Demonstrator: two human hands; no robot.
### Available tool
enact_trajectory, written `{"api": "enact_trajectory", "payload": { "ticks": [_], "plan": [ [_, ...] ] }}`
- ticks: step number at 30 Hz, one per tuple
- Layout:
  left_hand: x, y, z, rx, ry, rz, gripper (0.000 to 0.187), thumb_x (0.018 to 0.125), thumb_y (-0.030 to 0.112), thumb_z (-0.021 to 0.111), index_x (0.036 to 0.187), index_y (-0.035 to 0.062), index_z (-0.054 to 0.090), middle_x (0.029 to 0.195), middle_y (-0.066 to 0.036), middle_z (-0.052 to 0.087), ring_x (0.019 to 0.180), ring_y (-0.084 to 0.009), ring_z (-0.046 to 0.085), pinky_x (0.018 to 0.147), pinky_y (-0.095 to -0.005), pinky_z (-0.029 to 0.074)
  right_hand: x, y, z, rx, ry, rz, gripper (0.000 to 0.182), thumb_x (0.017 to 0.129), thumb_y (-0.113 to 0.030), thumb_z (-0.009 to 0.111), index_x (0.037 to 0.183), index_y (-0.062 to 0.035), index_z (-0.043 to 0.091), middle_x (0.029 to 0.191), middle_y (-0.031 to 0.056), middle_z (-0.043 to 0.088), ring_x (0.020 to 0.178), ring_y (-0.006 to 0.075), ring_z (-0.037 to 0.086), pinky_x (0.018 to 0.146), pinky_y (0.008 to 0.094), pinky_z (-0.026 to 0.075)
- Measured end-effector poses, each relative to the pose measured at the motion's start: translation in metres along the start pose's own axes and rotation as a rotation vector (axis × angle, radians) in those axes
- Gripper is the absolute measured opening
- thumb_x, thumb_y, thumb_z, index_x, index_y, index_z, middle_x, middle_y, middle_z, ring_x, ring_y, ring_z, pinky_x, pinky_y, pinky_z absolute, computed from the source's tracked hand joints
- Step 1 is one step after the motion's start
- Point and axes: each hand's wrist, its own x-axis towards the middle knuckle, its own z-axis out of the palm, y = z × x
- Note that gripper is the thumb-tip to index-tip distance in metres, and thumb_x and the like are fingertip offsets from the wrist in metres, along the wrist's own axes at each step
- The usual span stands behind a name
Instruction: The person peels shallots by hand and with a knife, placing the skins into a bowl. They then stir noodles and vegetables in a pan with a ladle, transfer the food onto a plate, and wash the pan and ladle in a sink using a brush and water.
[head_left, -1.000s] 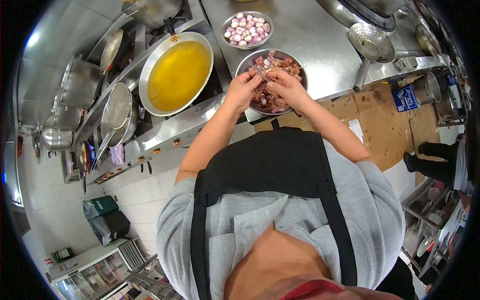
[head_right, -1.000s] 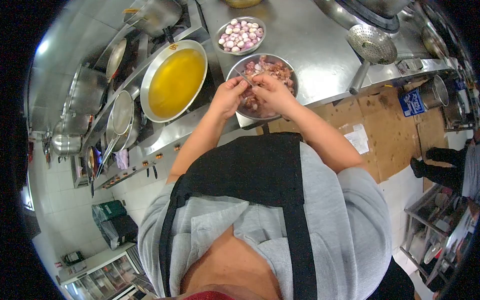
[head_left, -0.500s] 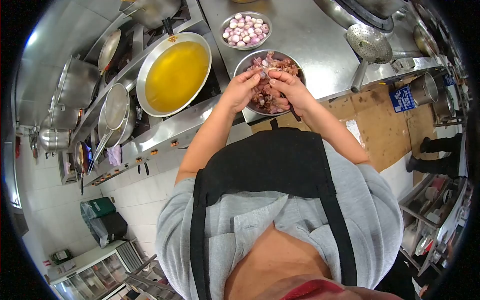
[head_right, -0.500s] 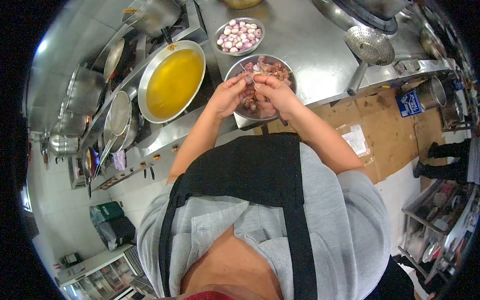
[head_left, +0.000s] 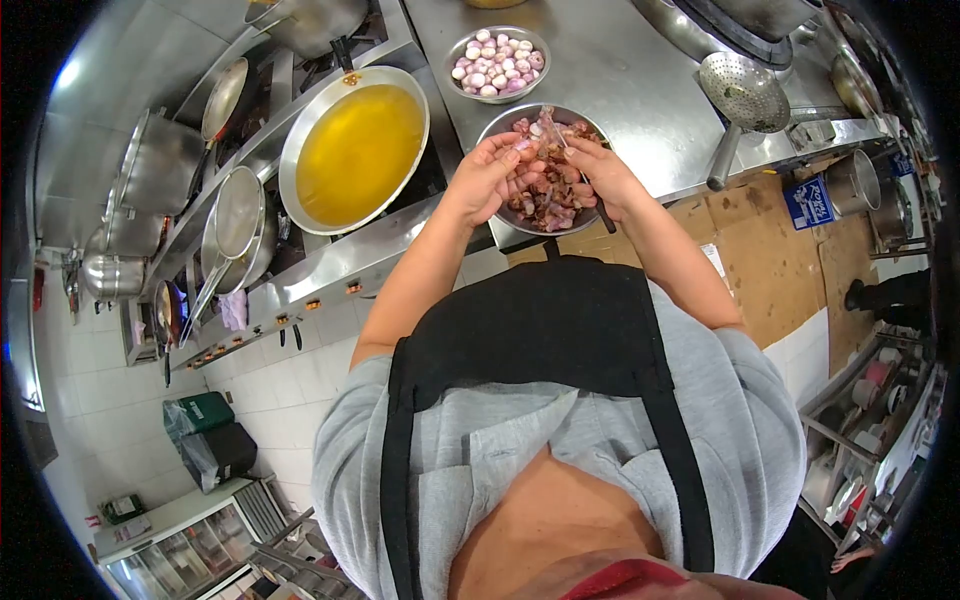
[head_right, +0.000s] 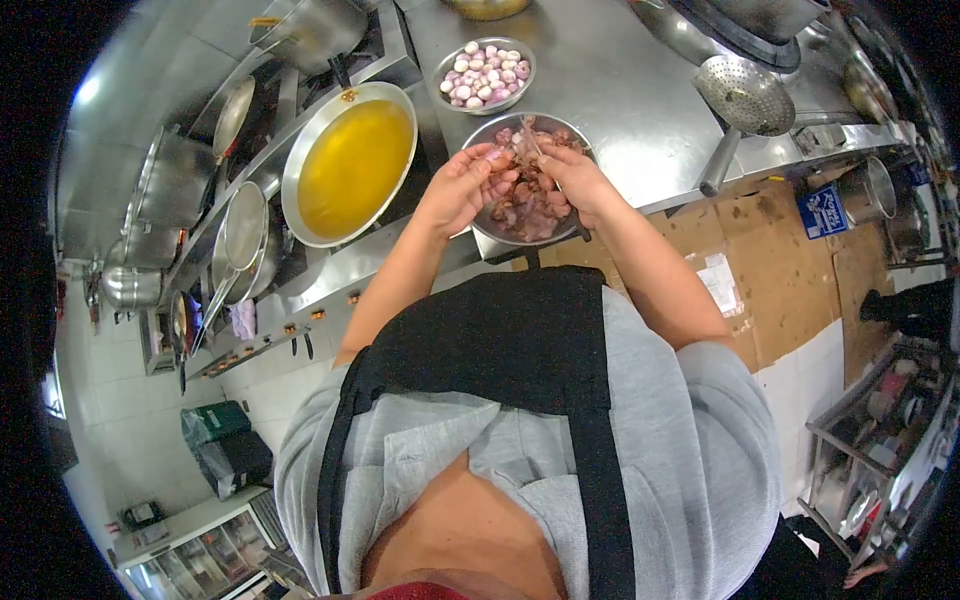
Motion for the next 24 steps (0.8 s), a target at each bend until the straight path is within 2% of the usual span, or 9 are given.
{"api": "enact_trajectory", "payload": {
  "ticks": [2,4,7,12,16,19,21,22,24],
  "plan": [
    [0.004,0.0,-0.002,-0.01,0.006,-0.023,0.035,0.091,0.009,0.054,0.122,-0.0016,0.044,0.112,-0.013,0.059,0.099,-0.0194,0.059,0.085,-0.0285,0.049,-0.003,-0.003,0.003,-0.065,-0.025,0.046,0.031,0.093,-0.02,0.049,0.121,-0.0078,0.05,0.072,0.0013,0.05,0.048,0.0079,0.041,0.039,0.0216,0.028],
    [0.005,-0.001,-0.003,-0.06,0.015,-0.027,0.03,0.091,0.009,0.053,0.12,0.0014,0.049,0.103,-0.008,0.06,0.095,-0.0171,0.059,0.081,-0.0274,0.05,-0.009,-0.005,0.006,-0.131,-0.051,0.095,0.033,0.093,-0.021,0.049,0.123,-0.0089,0.048,0.071,0.0011,0.05,0.048,0.0075,0.04,0.039,0.0216,0.028],
    [0.007,-0.005,-0.009,-0.003,0.014,-0.025,0.03,0.09,0.01,0.055,0.119,0.0027,0.051,0.102,-0.007,0.06,0.092,-0.015,0.058,0.08,-0.0271,0.049,-0.018,-0.008,0.011,-0.261,-0.111,0.011,0.042,0.092,-0.019,0.05,0.132,-0.011,0.042,0.071,0.002,0.051,0.048,0.0068,0.04,0.039,0.0218,0.03],
    [0.005,-0.004,-0.003,0.033,-0.007,-0.063,0.029,0.09,0.01,0.056,0.118,0.0031,0.052,0.102,-0.004,0.059,0.091,-0.0123,0.057,0.08,-0.0265,0.047,-0.022,-0.005,0.024,-0.349,-0.195,-0.226,0.048,0.092,-0.013,0.049,0.139,-0.0127,0.037,0.083,-0.0012,0.055,0.062,0.0029,0.044,0.052,0.0176,0.038],
    [0.002,-0.002,0.0,0.108,-0.036,-0.049,0.038,0.089,0.013,0.057,0.124,0.0009,0.048,0.105,-0.004,0.059,0.093,-0.0135,0.057,0.082,-0.0294,0.046,-0.024,-0.008,0.023,-0.323,-0.282,-0.2,0.048,0.093,-0.01,0.047,0.139,-0.0135,0.037,0.088,-0.0038,0.054,0.066,0.0024,0.044,0.058,0.0166,0.039],
    [0.0,-0.005,-0.004,0.134,-0.024,-0.063,0.039,0.09,0.012,0.057,0.126,0.0012,0.047,0.107,-0.003,0.059,0.094,-0.0134,0.056,0.083,-0.0292,0.045,-0.028,-0.011,0.024,-0.309,-0.21,-0.144,0.047,0.093,-0.009,0.045,0.139,-0.0142,0.037,0.089,-0.0025,0.054,0.062,0.0026,0.042,0.052,0.017,0.037],
    [0.0,-0.005,-0.003,0.137,-0.045,-0.062,0.039,0.09,0.012,0.056,0.126,0.0013,0.047,0.109,-0.003,0.058,0.095,-0.0131,0.056,0.083,-0.0287,0.045,-0.027,-0.01,0.018,-0.174,-0.255,-0.027,0.046,0.093,-0.012,0.045,0.139,-0.0144,0.037,0.078,-0.0023,0.052,0.055,0.0028,0.039,0.043,0.018,0.032],
    [-0.001,-0.004,-0.002,0.142,-0.067,-0.062,0.039,0.09,0.013,0.056,0.127,0.0014,0.047,0.11,-0.003,0.058,0.095,-0.0128,0.056,0.083,-0.0281,0.045,-0.028,-0.011,0.017,-0.177,-0.258,-0.026,0.046,0.093,-0.012,0.045,0.139,-0.0144,0.037,0.078,-0.0023,0.052,0.055,0.0028,0.039,0.043,0.018,0.032],
    [-0.002,-0.001,0.002,0.15,-0.067,-0.063,0.039,0.09,0.012,0.056,0.127,0.0014,0.046,0.111,-0.003,0.058,0.096,-0.0125,0.056,0.083,-0.0277,0.045,-0.03,-0.01,0.017,-0.215,-0.277,-0.01,0.046,0.094,-0.015,0.045,0.139,-0.0152,0.036,0.066,-0.0034,0.045,0.048,0.0031,0.035,0.036,0.0194,0.026]
  ]
}}
